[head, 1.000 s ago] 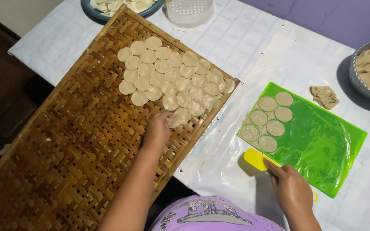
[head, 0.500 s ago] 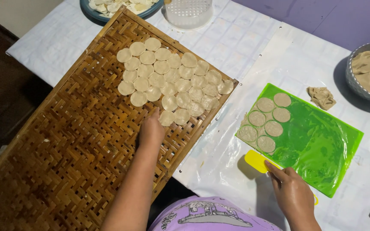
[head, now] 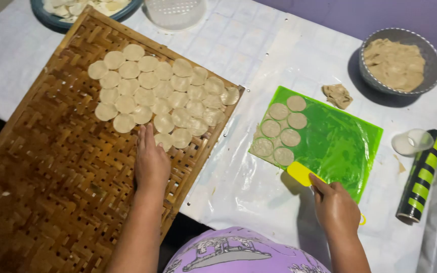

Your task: Rolling out dough and cutting it into small circular wrappers for pastries or dumplings.

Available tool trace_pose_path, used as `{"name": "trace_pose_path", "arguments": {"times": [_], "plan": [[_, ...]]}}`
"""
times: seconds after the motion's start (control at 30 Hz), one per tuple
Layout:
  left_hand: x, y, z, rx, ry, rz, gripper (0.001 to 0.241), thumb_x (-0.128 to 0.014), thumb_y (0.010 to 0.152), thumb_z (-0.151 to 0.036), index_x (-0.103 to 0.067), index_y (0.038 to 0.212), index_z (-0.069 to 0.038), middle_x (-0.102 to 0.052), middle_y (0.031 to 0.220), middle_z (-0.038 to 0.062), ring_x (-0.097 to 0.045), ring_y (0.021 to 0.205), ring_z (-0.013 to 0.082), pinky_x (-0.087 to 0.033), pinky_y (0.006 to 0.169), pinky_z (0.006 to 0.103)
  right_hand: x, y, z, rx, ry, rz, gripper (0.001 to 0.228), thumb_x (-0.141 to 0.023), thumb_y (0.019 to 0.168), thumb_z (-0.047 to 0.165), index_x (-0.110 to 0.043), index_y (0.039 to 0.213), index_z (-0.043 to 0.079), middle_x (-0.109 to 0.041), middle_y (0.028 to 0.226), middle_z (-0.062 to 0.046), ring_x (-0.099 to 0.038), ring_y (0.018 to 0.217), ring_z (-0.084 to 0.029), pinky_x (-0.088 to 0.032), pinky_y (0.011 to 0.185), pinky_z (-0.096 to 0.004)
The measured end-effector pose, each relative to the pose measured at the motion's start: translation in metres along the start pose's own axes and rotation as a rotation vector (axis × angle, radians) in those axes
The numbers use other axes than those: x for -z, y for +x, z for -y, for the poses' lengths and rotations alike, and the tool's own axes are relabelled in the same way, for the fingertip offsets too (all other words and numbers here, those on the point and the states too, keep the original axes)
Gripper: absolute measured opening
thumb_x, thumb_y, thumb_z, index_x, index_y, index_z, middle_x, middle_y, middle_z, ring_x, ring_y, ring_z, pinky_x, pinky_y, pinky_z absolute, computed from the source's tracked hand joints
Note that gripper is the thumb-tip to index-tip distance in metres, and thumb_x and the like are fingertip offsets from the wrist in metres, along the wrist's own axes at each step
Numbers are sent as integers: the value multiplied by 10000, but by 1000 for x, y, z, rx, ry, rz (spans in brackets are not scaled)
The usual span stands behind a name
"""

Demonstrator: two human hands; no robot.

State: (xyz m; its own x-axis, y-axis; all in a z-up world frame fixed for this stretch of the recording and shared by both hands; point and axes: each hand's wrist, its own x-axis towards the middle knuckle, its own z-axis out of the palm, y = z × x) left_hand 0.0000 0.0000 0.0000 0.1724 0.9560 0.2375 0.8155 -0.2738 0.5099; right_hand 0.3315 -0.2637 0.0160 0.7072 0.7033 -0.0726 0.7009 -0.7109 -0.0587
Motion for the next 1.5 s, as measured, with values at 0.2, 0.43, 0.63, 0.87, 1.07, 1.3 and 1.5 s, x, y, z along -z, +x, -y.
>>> {"name": "trace_pose_path", "arguments": {"times": [0.2,0.43,0.63,0.87,1.07,1.3,1.5], "plan": [[-32,-39,-55,-297,-97,146,518,-616,926,4,-515,1433,-14,-521,1504,180,-551,1305,332,-500,1084,375,-26,12,-20,26,-161,-94,303,-643,925,367,-768,1200,378,-663,844,-51,-680,759,-256,-522,631,-395],[-89,-82,-54,-501,-312,257,333,-568,967,-40,-630,1293,-72,-611,1222,110,-631,1188,343,-536,979,435,-49,22,-28,23,-133,-10,307,-613,981,359,-728,1215,521,-707,968,-10,-735,957,-248,-598,873,-405],[-95,-88,-53,-470,-280,324,333,-535,995,-56,-624,1312,-108,-588,1203,74,-623,1165,269,-516,989,387,-35,30,-31,-55,343,229,298,-670,935,339,-775,1191,448,-764,1017,-100,-724,1018,-382,-570,891,-523],[-90,-87,-59,-474,-269,327,322,-528,990,-36,-633,1291,-76,-598,1200,120,-628,1150,310,-520,984,421,-62,73,-49,-98,139,103,323,-645,970,351,-734,1253,479,-724,1029,-56,-718,1019,-339,-578,907,-497],[-92,-87,-57,-483,-248,308,322,-545,978,-41,-639,1284,-78,-606,1201,122,-630,1151,312,-523,984,422,-83,93,-34,57,-94,-66,301,-626,940,333,-749,1140,521,-659,931,1,-709,942,-271,-580,843,-434],[-91,-87,-58,-467,-260,317,314,-538,982,-45,-645,1275,-77,-610,1199,123,-628,1168,309,-522,995,415,-77,97,-26,76,-122,-68,334,-551,983,335,-729,1129,578,-640,929,9,-696,953,-252,-553,862,-413],[-86,-85,-62,-399,-300,346,300,-529,990,-40,-658,1258,-77,-623,1192,113,-641,1160,300,-532,995,409,-60,99,-16,0,144,-35,300,-629,988,350,-728,1222,509,-670,925,-53,-708,927,-317,-579,852,-472]]}}
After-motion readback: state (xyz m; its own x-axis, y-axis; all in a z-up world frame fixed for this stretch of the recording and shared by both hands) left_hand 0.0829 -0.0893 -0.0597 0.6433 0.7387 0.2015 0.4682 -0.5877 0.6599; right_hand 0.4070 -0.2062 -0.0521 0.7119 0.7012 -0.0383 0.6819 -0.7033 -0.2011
